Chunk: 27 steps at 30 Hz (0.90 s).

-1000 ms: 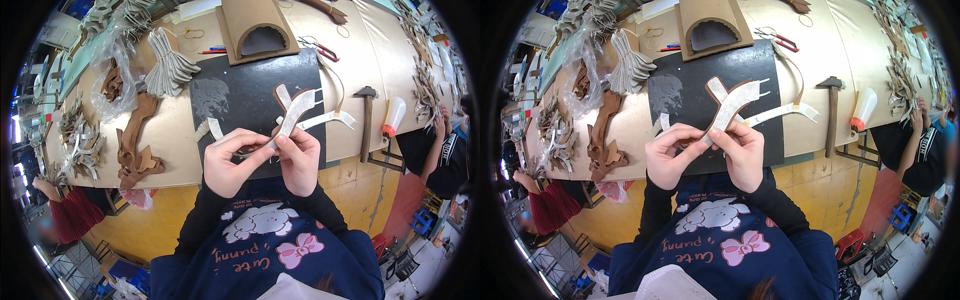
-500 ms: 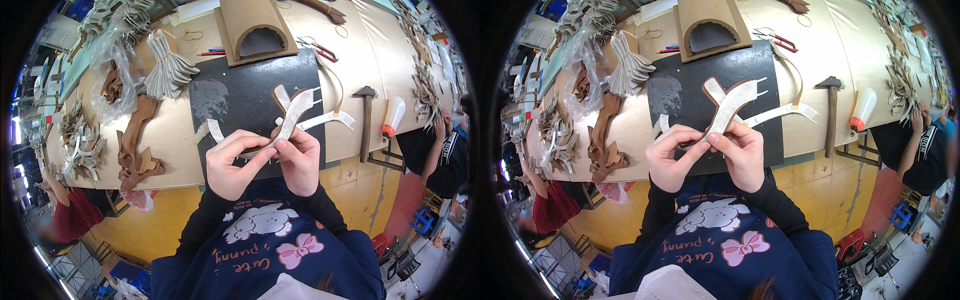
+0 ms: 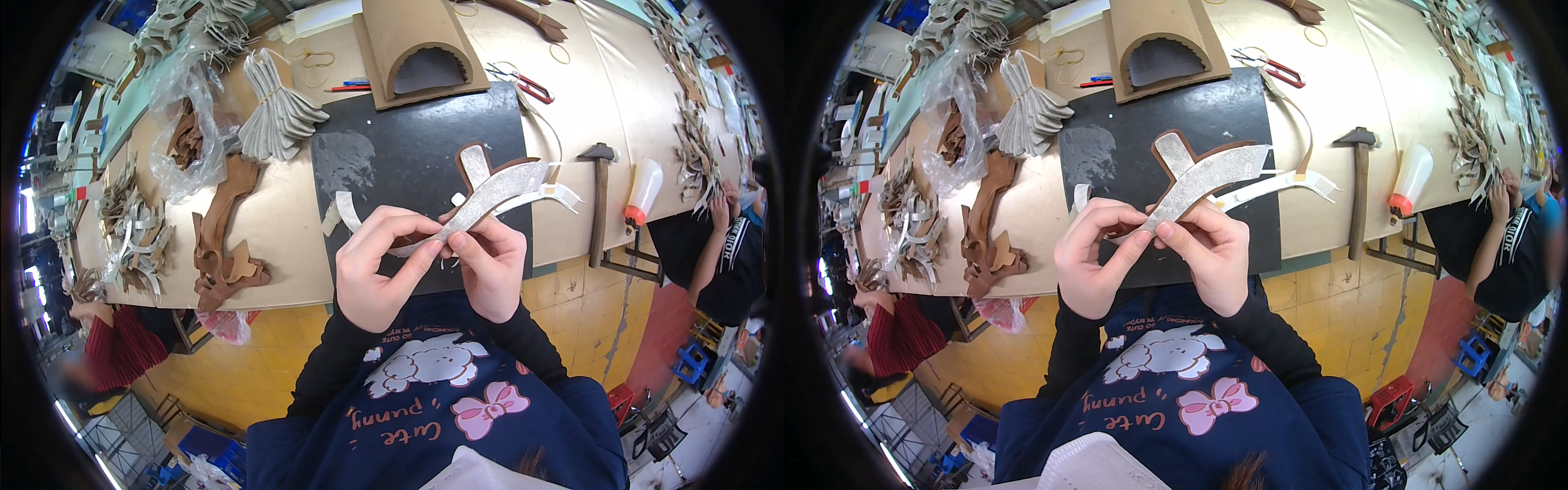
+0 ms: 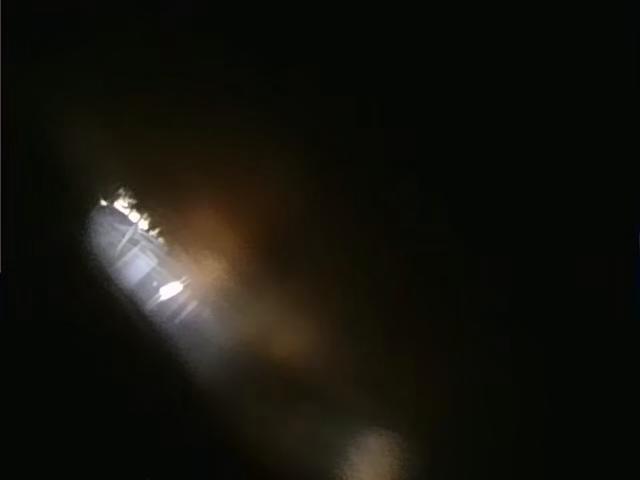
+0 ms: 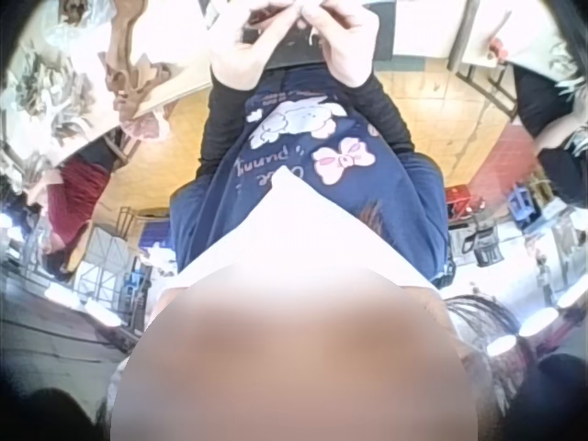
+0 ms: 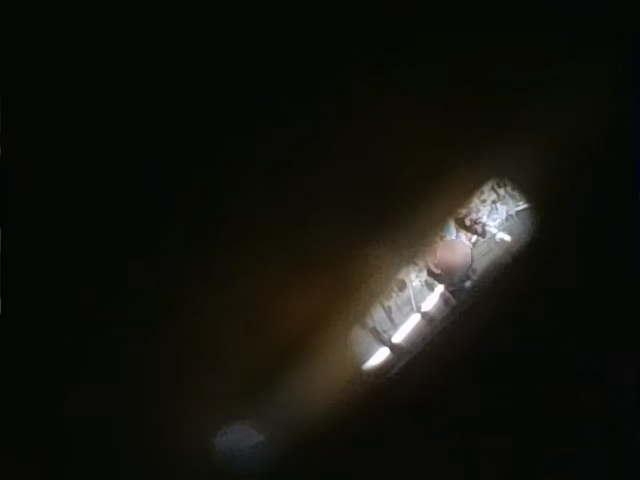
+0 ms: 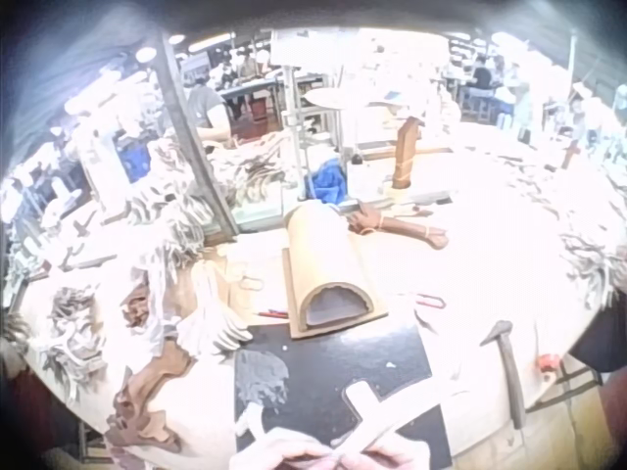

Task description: The person assembles a white leather harness by applying glue to its edges and attaching brown leather pieces. They use a hammer to press the glued sections and a glue bottle to apply adhesive, working on a black mat in a workshop.

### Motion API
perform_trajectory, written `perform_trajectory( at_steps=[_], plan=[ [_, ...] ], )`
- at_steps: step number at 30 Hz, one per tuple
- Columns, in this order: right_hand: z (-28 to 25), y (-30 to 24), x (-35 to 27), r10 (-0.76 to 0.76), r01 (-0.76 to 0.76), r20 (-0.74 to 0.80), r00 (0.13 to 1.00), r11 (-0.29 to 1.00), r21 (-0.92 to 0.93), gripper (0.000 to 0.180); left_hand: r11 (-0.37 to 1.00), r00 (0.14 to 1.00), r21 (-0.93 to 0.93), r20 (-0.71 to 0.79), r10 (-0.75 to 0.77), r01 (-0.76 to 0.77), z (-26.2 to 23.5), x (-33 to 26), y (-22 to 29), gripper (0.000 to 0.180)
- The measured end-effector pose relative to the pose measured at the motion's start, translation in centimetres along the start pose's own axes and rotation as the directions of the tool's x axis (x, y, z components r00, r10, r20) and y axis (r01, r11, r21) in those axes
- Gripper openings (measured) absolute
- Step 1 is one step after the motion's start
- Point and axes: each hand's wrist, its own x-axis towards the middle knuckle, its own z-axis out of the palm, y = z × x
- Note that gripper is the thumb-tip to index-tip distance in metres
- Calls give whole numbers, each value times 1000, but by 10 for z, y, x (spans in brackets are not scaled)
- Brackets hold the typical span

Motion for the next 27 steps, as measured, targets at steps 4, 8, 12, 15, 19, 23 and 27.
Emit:
perform_trajectory(
  at_steps=[4,8,12,15,19,23,27],
  plan=[
    [1,-2,-1,-79,76,-5,997,976,-202,16,998,1000,-47,8,-30,30,-2,0,1,14],
    [3,-1,-1,-155,148,7,988,934,-325,17,999,1000,28,28,14,-15,-4,1,4,12],
    [3,0,-1,-135,132,11,991,941,-312,17,999,999,43,42,-30,28,-6,3,7,11],
    [3,1,-2,-92,86,-2,996,945,-317,16,996,998,71,36,-53,50,-5,2,7,11],
    [4,3,-3,-73,65,-17,997,952,-301,14,988,1000,157,22,3,-7,-4,3,6,9],
    [5,4,-3,-53,43,-36,998,970,-238,15,969,999,242,14,40,-42,-2,1,7,8],
    [5,2,-3,2,-10,-51,999,986,-166,17,964,998,266,46,-42,29,-2,-3,12,8]
  ],
)
